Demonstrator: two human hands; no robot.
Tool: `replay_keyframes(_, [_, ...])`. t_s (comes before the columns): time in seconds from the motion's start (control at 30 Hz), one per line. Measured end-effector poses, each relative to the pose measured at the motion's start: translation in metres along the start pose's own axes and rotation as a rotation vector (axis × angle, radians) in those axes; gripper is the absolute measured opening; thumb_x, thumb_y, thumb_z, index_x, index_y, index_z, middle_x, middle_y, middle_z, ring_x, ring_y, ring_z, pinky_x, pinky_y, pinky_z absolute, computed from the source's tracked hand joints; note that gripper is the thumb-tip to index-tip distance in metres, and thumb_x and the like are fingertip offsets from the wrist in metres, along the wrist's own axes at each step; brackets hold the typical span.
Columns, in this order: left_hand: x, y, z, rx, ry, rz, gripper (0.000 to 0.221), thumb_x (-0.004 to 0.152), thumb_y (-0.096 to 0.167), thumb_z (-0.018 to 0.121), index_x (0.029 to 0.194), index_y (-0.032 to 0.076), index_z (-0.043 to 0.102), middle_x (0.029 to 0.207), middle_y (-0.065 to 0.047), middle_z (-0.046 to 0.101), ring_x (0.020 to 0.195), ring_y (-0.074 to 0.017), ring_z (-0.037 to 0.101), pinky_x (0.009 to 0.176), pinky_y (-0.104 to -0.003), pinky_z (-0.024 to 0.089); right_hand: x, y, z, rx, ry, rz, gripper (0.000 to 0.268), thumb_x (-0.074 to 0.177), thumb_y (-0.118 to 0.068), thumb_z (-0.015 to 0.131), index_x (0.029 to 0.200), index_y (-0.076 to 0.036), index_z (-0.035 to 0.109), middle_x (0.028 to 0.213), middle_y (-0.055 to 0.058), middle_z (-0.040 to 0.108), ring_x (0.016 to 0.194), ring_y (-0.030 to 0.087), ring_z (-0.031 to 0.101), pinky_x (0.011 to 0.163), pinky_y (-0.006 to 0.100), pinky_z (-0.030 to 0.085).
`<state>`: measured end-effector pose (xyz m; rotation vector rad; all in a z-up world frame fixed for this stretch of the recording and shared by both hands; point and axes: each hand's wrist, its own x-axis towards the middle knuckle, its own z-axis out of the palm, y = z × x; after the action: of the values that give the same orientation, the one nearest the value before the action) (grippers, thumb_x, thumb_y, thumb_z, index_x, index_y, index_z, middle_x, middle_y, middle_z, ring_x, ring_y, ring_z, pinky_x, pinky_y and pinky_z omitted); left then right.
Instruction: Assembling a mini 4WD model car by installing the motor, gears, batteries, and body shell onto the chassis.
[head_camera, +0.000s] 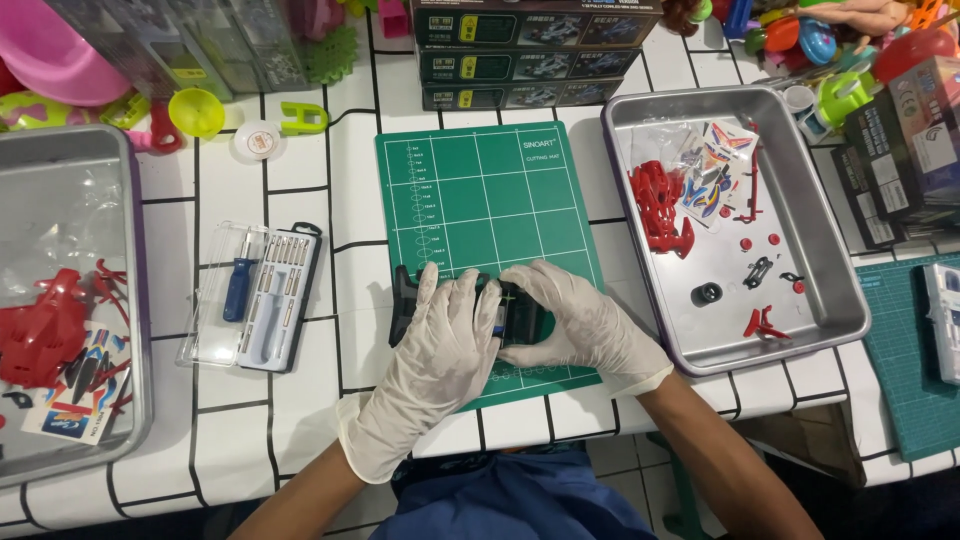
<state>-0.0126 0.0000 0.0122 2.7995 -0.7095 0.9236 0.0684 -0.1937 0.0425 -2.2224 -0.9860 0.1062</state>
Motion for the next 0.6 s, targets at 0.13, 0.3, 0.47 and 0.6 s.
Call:
replay_keyframes(0.13, [0.0017, -0.0017, -0.0038, 0.032, -0.041, -0.008, 0.058, 0.095, 0.029, 0.056, 0.145, 0.000, 0.053, 0.124, -0.030, 0.060, 0.108, -0.0436, 0.063, 0.119, -0.068, 0.033, 0.0002, -0.0011, 0.0016, 0.008, 0.004, 0.033, 0.090, 0.057, -0.043, 0.095, 0.134, -0.012, 0.060, 0.093, 0.007, 0.066, 0.072, 0.021, 0.066, 0.066, 0.035, 0.062])
replay_keyframes(0.3, [0.0009, -0.0007, -0.0017, -0.006, -0.042, -0.011, 0.057, 0.095, 0.028, 0.057, 0.144, -0.001, 0.054, 0.122, -0.029, 0.060, 0.107, -0.0430, 0.063, 0.119, -0.067, 0.033, -0.0004, -0.0017, 0.0026, 0.007, 0.013, 0.020, 0.089, 0.058, -0.043, 0.095, 0.133, -0.010, 0.060, 0.095, 0.009, 0.068, 0.077, 0.025, 0.070, 0.069, 0.037, 0.063])
replay_keyframes(0.47, [-0.0007, -0.0006, -0.0005, -0.067, -0.048, -0.021, 0.060, 0.093, 0.027, 0.059, 0.146, -0.001, 0.051, 0.123, -0.032, 0.058, 0.108, -0.0463, 0.061, 0.117, -0.069, 0.033, -0.0026, -0.0006, 0.0029, -0.007, 0.024, 0.018, 0.090, 0.056, -0.040, 0.095, 0.133, -0.009, 0.059, 0.095, 0.009, 0.069, 0.084, 0.028, 0.072, 0.072, 0.039, 0.064])
replay_keyframes(0.6, [-0.0009, -0.0015, -0.0008, -0.080, -0.041, -0.013, 0.062, 0.092, 0.027, 0.060, 0.146, -0.002, 0.051, 0.123, -0.033, 0.058, 0.108, -0.0470, 0.061, 0.117, -0.070, 0.033, -0.0006, -0.0008, 0.0037, -0.014, -0.006, 0.029, 0.090, 0.055, -0.042, 0.094, 0.132, -0.009, 0.058, 0.096, 0.010, 0.069, 0.086, 0.029, 0.073, 0.073, 0.041, 0.064])
